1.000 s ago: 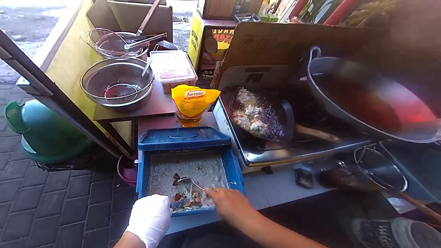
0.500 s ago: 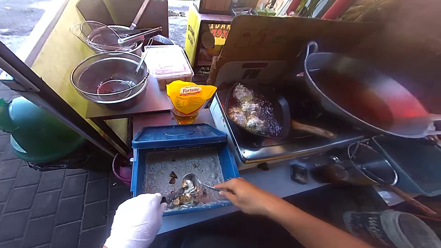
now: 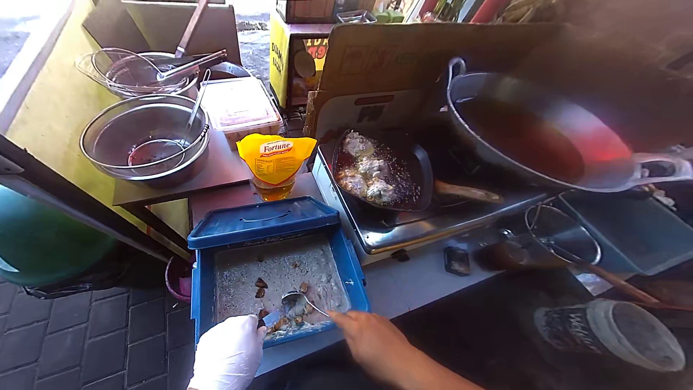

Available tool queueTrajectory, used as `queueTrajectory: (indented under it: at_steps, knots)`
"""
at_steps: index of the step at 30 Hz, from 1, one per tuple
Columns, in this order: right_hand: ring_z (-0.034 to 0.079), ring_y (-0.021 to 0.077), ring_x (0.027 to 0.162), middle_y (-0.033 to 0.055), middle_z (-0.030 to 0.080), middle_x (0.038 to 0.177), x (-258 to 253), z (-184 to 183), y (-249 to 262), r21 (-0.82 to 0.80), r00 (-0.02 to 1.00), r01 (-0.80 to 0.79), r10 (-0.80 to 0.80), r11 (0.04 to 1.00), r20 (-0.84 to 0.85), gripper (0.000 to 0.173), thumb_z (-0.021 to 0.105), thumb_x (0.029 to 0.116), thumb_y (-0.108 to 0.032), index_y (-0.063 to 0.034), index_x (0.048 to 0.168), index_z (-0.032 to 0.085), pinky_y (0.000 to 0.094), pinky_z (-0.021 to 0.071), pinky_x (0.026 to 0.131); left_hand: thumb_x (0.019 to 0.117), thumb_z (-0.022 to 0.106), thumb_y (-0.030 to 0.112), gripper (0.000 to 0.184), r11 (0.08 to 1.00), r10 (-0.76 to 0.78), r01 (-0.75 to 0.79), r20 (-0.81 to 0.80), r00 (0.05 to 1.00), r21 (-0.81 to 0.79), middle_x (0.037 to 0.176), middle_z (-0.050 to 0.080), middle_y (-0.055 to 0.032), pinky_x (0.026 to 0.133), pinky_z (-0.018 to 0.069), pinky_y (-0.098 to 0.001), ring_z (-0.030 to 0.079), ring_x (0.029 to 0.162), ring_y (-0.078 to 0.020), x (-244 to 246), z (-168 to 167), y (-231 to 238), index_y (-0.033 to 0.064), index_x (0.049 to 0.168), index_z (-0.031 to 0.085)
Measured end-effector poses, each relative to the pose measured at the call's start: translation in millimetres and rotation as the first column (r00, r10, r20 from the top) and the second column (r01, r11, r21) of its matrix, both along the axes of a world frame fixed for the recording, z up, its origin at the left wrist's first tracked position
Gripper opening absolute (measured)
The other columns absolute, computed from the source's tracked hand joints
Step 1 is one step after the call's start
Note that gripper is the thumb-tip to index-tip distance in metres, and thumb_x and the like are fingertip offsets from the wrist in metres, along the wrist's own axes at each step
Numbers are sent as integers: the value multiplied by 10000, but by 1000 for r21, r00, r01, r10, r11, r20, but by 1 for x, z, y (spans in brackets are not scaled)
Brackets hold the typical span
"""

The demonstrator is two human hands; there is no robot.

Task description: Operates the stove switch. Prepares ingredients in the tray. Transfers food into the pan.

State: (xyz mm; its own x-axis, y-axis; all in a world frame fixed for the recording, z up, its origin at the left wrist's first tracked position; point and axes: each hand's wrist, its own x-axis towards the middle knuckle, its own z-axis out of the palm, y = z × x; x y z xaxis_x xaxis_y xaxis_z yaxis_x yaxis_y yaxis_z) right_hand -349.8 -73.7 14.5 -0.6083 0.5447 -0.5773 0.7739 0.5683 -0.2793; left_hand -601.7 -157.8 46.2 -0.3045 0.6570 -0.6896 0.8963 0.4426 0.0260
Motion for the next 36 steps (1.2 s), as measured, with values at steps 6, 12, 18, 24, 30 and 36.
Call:
queueTrajectory:
  at_steps: [6, 12, 18, 24, 30, 36]
  knots:
    - [703, 360, 1020, 158, 687, 1166, -5, 16, 8, 91, 992, 57, -67, 994, 110, 531, 392, 1039, -118, -256, 1544, 480, 546, 576, 810, 1014, 482, 491, 399, 999, -32, 33, 24, 999, -12, 1095, 746, -83, 837, 567, -541, 716, 1055, -293, -7, -1, 5, 193, 1116, 727]
    - [695, 403, 1057, 221, 652, 1253, -43, 13, 16, 117, 924, 61, -100, 991, 368, 574, 448, 990, -7, -87, 1558, 409, 543, 577, 832, 1012, 502, 467, 376, 999, 1, -2, -22, 1000, -35, 1108, 747, -88, 833, 564, -544, 715, 1063, -299, -9, 2, 3, 187, 1113, 733]
    - [712, 408, 1013, 237, 690, 1112, -73, 15, -1, 63, 888, -81, 43, 995, 458, 477, 409, 1008, -14, 27, 1482, 424, 528, 577, 813, 1009, 499, 473, 391, 997, 68, -68, -12, 998, -29, 1095, 749, -98, 826, 562, -555, 716, 1053, -309, -12, 5, -16, 178, 1107, 737]
    - [706, 433, 986, 241, 694, 1067, -68, 11, 3, -17, 897, -219, 208, 976, 391, 447, 449, 996, -18, -6, 1443, 461, 576, 565, 797, 1018, 478, 516, 416, 979, 192, -194, 48, 980, 59, 1053, 756, -87, 796, 556, -569, 724, 1007, -308, -23, 11, -49, 207, 1132, 731]
    - [704, 377, 715, 197, 680, 873, -39, -17, 10, 236, 836, -547, 538, 803, 108, 388, 473, 971, -14, 8, 1346, 570, 499, 569, 583, 1010, 474, 539, 411, 932, 322, -327, 62, 945, 154, 1055, 762, -49, 809, 547, -576, 721, 1012, -287, -35, 17, -59, 274, 1188, 733]
    - [703, 369, 723, 159, 705, 891, -9, -7, 80, 231, 726, -657, 685, 717, -59, 415, 554, 964, -39, -138, 1361, 625, 536, 568, 602, 1011, 485, 551, 413, 926, 349, -356, 75, 934, 129, 1077, 761, -57, 828, 544, -585, 718, 1030, -282, -31, 20, -58, 282, 1206, 731]
